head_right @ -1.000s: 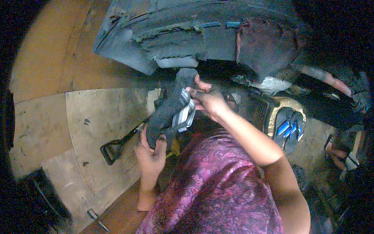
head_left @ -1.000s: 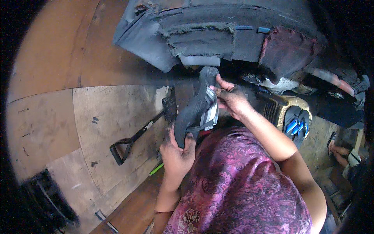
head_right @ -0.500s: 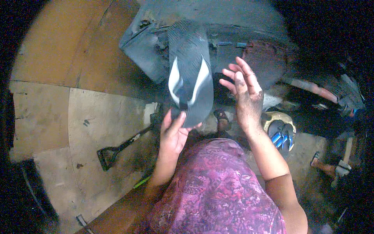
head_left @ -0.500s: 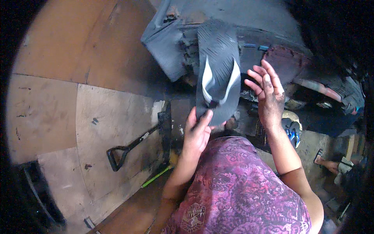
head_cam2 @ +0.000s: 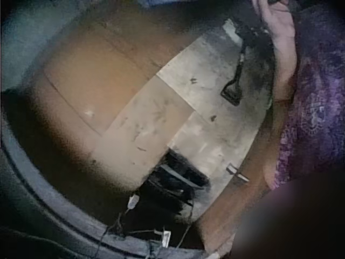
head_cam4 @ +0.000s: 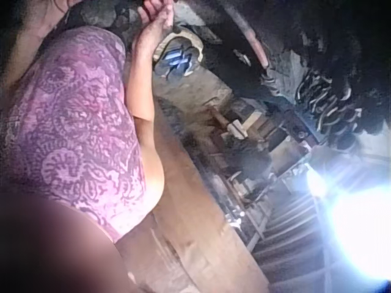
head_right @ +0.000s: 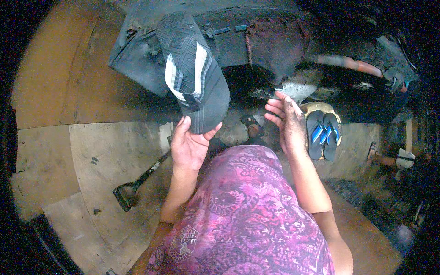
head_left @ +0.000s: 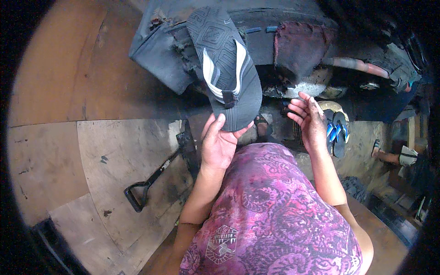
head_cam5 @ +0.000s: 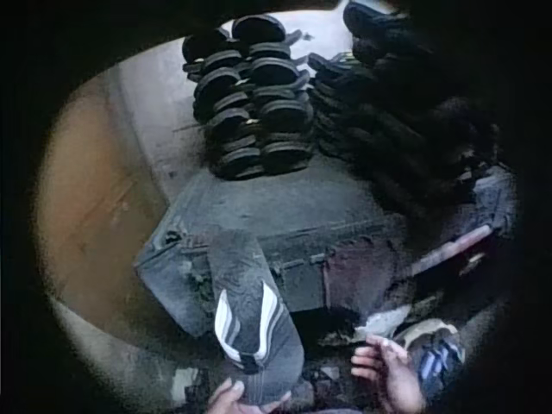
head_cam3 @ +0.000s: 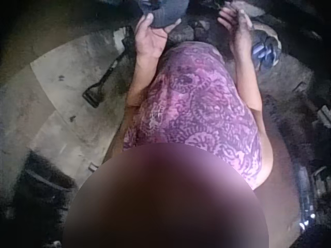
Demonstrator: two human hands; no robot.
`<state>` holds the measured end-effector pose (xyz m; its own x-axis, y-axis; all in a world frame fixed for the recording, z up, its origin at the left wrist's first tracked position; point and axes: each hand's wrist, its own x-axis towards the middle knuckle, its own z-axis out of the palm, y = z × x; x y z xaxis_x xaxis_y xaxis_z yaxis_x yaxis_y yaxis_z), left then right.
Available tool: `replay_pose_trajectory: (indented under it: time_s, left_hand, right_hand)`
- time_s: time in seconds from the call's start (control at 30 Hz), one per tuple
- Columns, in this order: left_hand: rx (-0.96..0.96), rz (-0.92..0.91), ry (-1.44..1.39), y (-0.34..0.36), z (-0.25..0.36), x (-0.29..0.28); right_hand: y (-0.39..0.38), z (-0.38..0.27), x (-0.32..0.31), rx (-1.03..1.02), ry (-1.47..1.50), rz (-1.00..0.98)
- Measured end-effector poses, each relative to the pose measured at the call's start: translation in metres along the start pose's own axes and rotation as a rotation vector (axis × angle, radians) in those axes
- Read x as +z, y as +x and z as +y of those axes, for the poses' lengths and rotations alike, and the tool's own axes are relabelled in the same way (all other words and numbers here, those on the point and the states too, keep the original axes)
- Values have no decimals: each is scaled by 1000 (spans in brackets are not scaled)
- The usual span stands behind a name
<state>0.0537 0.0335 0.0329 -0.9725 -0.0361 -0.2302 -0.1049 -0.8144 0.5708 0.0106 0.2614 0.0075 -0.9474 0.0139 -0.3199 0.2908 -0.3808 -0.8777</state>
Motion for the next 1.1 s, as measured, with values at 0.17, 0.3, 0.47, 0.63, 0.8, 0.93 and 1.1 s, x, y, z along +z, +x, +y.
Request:
replay_pose_trajectory:
  time_s: [0.17, 0.3, 0.47, 0.63, 0.8, 0.93, 1.1]
  left_hand:
    - [-231, -209, 410, 4, -5, -7]
    - [-94, -160, 556, 14, 10, -16]
    - [25, -4, 213, -3, 37, -33]
    - [-40, 169, 380, -2, 21, -44]
    - [-19, 244, 437, 14, 13, -46]
    - [4, 218, 487, 29, 8, -44]
    - [37, 288, 610, 48, 7, -46]
  right_hand:
    - [-7, -3, 37, 18, 13, -252]
    - [0, -9, 52, -44, -49, -203]
    - [0, -17, 4, -50, -490, -341]
    - [15, 5, -20, 10, -631, -398]
    - [31, 8, -12, -131, -1063, -298]
    - [21, 17, 15, -565, -1272, -486]
    - [36, 63, 48, -635, -1274, -500]
